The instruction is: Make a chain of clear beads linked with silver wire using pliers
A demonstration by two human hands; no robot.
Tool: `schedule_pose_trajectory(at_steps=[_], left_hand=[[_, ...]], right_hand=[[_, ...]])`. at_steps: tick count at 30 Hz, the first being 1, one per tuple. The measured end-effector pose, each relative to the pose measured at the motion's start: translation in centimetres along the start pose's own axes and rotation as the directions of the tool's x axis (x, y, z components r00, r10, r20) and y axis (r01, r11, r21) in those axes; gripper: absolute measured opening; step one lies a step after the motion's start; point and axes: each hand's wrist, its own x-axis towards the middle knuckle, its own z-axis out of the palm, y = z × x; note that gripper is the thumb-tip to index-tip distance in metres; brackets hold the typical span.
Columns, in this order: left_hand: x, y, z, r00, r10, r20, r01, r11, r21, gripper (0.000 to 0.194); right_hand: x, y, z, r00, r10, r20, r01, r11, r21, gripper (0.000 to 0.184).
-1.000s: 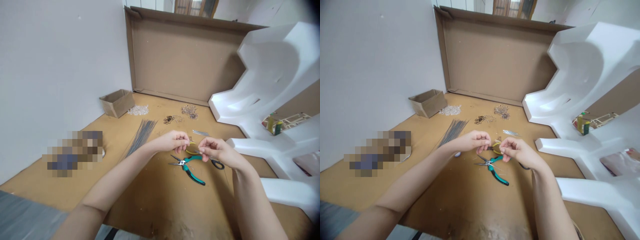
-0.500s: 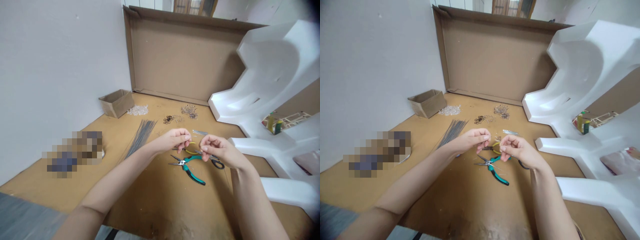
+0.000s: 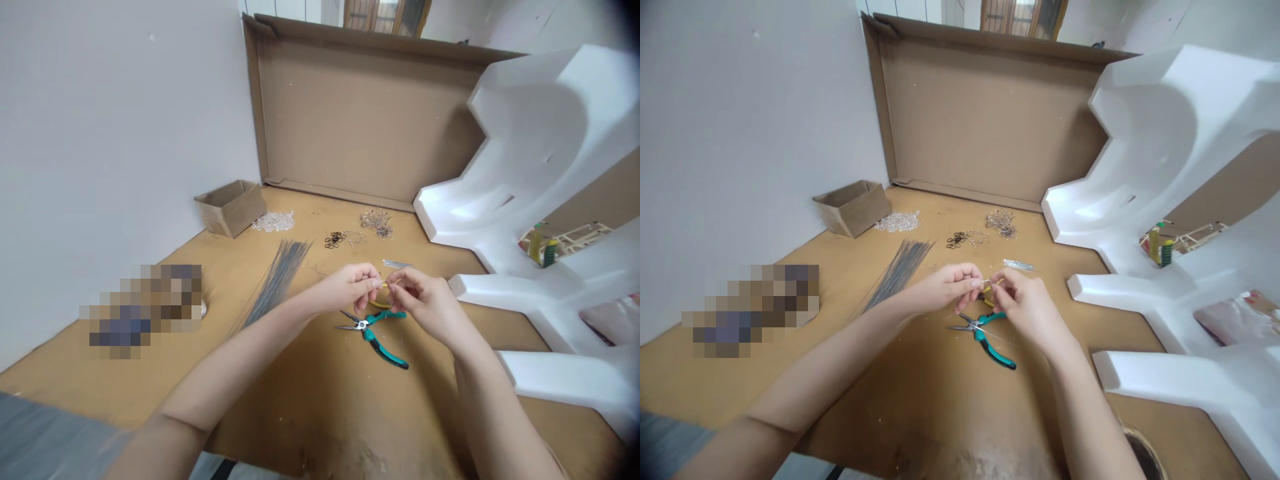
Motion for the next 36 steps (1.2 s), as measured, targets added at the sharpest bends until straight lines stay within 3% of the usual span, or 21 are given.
schedule_pose_trajectory(at_steps=[4,8,12,14,17,20,22,25,28,32,36], left_hand=[[0.1,-0.3,-0.1,1.000,0.014,-0.011,-0.015,0.995,-0.101,0.018],[0.1,-0.2,-0.5,0.999,0.031,0.020,-0.028,0.986,-0.164,0.019],[-0.5,0.8,-0.6,0.987,0.139,-0.085,-0.144,0.988,-0.060,0.021],[-1.0,1.4,-0.4,0.955,0.278,-0.102,-0.278,0.961,0.012,0.026],[-1.7,2.2,-0.1,0.894,0.448,0.001,-0.448,0.893,0.042,0.021],[-2.2,2.9,0.1,0.881,0.473,0.014,-0.473,0.879,0.060,0.019],[-2.3,3.1,0.1,0.898,0.439,-0.024,-0.435,0.895,0.100,0.017],[-2.1,3.1,0.2,0.938,0.304,-0.167,-0.307,0.952,0.007,0.017],[-1.7,2.7,0.2,0.951,0.115,-0.288,-0.191,0.949,-0.252,0.021],[-1.4,2.4,0.2,0.965,0.013,-0.262,-0.119,0.912,-0.393,0.022],[-1.4,2.2,0.1,0.976,0.006,-0.218,-0.089,0.922,-0.376,0.023]], right_hand=[[0.0,0.3,-0.3,1.000,0.007,-0.013,-0.006,0.998,0.055,0.013],[0.0,0.2,-1.3,0.994,0.066,0.084,-0.089,0.946,0.311,0.022],[-0.2,-0.2,-2.3,0.981,0.056,0.188,-0.151,0.828,0.541,0.045],[-0.2,-0.1,-2.4,0.976,0.030,0.217,-0.164,0.757,0.633,0.038],[0.0,0.2,-2.0,0.972,0.004,0.236,-0.193,0.589,0.785,0.023],[0.2,0.1,-1.2,0.972,0.013,0.236,-0.219,0.420,0.881,0.019],[0.2,-0.2,-0.9,0.967,0.016,0.254,-0.241,0.370,0.897,0.017],[-0.2,-0.9,-0.7,0.975,0.024,0.221,-0.213,0.389,0.896,0.012],[-0.6,-1.3,-0.6,0.996,0.068,0.055,-0.082,0.501,0.861,0.017],[-0.7,-1.3,-0.3,0.987,0.076,-0.143,0.064,0.626,0.777,0.015],[-0.6,-1.3,-0.2,0.988,0.083,-0.133,0.067,0.546,0.835,0.012]])
